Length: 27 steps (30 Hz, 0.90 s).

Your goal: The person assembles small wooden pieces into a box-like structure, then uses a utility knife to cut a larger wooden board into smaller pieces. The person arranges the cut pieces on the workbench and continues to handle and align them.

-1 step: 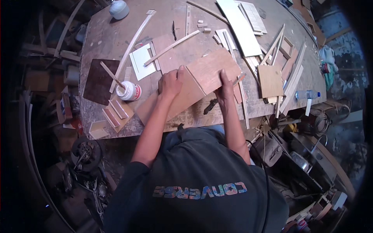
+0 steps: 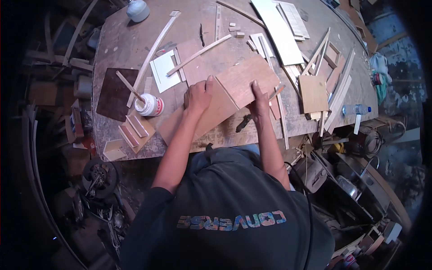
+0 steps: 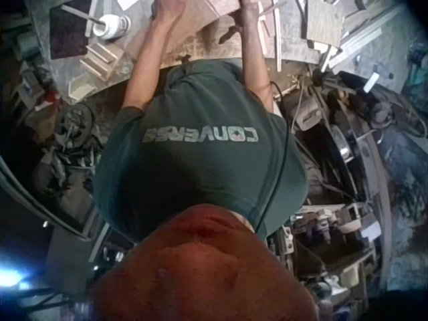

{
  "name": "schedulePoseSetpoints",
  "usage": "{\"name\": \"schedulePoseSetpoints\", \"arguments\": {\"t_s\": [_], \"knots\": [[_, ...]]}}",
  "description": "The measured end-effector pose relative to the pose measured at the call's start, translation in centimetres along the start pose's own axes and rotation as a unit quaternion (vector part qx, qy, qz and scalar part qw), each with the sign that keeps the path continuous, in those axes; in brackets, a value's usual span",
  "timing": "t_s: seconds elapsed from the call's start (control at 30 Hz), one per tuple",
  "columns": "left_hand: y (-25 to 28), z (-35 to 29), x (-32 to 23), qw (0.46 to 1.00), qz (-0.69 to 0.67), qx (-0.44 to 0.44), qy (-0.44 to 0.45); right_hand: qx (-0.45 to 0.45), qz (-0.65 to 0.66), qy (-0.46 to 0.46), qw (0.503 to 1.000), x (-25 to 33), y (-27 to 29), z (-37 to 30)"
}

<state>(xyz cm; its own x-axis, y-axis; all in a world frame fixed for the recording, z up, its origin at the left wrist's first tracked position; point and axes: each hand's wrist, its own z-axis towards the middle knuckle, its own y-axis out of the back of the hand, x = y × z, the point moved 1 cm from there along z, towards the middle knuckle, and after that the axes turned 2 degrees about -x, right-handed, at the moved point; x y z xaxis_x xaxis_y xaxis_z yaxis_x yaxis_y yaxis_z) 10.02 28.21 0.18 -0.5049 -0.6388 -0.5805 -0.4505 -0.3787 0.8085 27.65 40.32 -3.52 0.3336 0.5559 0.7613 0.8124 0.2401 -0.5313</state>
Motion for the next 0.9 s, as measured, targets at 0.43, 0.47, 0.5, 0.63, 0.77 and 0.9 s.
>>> {"name": "schedulePoseSetpoints", "arguments": {"t_s": [0.43,0.47,0.5,0.63,0.77,0.9], "knots": [[-2.7,1.0,1.0,0.993,0.088,0.056,0.058,0.011,-0.274,0.212,0.938,-2.3,-0.8,0.8],[-2.7,1.4,1.0,0.992,0.090,0.061,0.057,0.012,-0.287,0.217,0.933,-2.2,-0.8,1.1],[-2.8,1.5,1.0,0.992,0.092,0.070,0.057,0.011,-0.299,0.220,0.928,-2.2,-0.7,1.0],[-2.8,1.4,1.0,0.992,0.087,0.074,0.062,0.015,-0.321,0.212,0.923,-2.0,-0.8,0.8],[-2.9,1.7,0.7,0.979,0.154,0.127,0.036,0.081,-0.451,0.200,0.866,-1.0,-1.6,-0.4],[-4.5,2.0,3.3,0.965,0.208,0.125,-0.102,0.187,-0.534,0.248,0.786,-0.5,-4.0,-3.2]]}}
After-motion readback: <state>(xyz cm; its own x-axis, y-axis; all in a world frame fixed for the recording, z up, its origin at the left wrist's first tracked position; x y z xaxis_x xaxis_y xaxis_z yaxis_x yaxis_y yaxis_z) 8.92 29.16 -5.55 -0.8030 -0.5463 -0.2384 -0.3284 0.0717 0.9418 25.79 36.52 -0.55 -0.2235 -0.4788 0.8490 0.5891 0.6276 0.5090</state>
